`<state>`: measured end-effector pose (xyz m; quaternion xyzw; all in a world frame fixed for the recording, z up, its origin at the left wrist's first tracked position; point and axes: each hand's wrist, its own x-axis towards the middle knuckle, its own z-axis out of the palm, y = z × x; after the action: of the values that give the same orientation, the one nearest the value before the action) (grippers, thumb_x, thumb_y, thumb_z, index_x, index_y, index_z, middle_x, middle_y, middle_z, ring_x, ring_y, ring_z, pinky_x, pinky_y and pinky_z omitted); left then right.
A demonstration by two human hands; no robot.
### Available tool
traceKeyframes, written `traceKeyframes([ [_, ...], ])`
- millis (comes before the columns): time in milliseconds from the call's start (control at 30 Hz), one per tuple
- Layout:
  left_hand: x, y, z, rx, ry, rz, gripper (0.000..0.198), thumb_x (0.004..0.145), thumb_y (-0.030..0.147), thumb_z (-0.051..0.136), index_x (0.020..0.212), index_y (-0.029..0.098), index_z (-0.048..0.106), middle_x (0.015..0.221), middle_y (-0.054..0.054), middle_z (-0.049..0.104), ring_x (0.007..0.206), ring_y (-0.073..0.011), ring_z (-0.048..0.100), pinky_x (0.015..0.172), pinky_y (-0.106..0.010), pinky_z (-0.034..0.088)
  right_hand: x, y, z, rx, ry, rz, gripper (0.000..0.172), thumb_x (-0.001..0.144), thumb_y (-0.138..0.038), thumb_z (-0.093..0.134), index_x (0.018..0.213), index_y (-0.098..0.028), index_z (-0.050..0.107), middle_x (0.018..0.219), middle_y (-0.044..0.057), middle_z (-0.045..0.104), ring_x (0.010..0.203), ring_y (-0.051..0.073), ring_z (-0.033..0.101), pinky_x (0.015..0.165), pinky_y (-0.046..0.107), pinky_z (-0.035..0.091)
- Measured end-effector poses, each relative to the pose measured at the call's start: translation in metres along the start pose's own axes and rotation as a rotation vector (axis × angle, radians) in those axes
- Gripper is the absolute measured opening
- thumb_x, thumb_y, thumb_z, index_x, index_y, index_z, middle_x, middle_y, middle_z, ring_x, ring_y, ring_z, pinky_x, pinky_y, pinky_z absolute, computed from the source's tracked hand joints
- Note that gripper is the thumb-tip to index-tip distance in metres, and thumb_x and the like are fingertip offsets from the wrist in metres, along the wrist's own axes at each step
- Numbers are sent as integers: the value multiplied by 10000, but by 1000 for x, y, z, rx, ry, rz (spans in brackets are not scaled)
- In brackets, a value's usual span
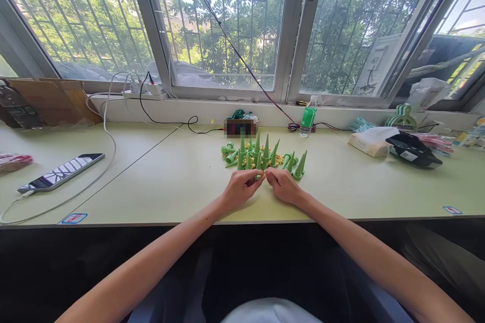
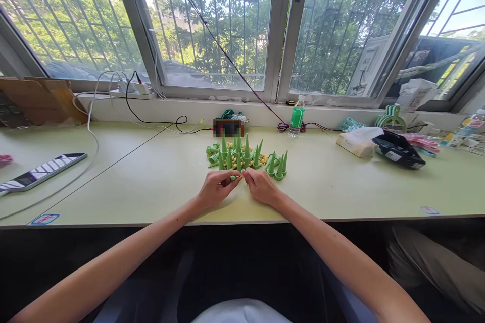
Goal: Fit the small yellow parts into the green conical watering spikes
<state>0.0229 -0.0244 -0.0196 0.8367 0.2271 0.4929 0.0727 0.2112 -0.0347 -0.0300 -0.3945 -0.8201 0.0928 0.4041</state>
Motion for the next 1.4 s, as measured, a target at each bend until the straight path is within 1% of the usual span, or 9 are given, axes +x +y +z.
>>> traceKeyframes([
  [200,-1,-1,0,-6,-19,-3,110,893,222,618,870,155,703,532,61,442,485,-62,340,489,-189,324,0,-1,-1,15,-12,-7,381,1042,-353,297,699,-208,381,611,-29,458,536,116,414,591,242,300],
  [467,-1,1,-2,-31,-14,46,98,890,196,616,870,146,698,551,49,485,481,-60,328,471,-191,302,-1,-2,-2,2,-22,0,393,1041,-359,290,690,-210,383,608,-24,461,534,121,414,588,253,299],
  [700,-2,-2,-3,-32,-41,81,120,902,201,589,870,149,692,570,35,496,491,-68,328,479,-196,300,-1,-2,-2,-10,-34,-2,410,1044,-367,284,678,-211,386,603,-21,463,530,123,410,582,264,299],
  [1167,-1,1,-5,-38,-66,55,168,917,247,580,866,150,708,564,29,522,483,-68,338,477,-201,311,-1,-1,-1,-57,-39,-10,419,1041,-356,287,666,-211,402,586,-18,463,525,124,397,578,273,295],
  [1333,0,2,-5,-39,-85,59,157,913,232,585,851,148,702,617,12,591,495,-67,355,491,-201,322,-2,-1,-1,-43,-48,-13,411,1040,-355,288,667,-211,388,595,-16,462,537,125,405,591,273,297],
  [1400,0,2,-6,-35,-82,55,146,907,225,594,847,147,702,590,25,558,492,-66,339,484,-198,310,-2,-1,-2,-41,-50,-10,410,1040,-353,291,669,-210,391,596,-17,463,539,125,409,596,272,301],
])
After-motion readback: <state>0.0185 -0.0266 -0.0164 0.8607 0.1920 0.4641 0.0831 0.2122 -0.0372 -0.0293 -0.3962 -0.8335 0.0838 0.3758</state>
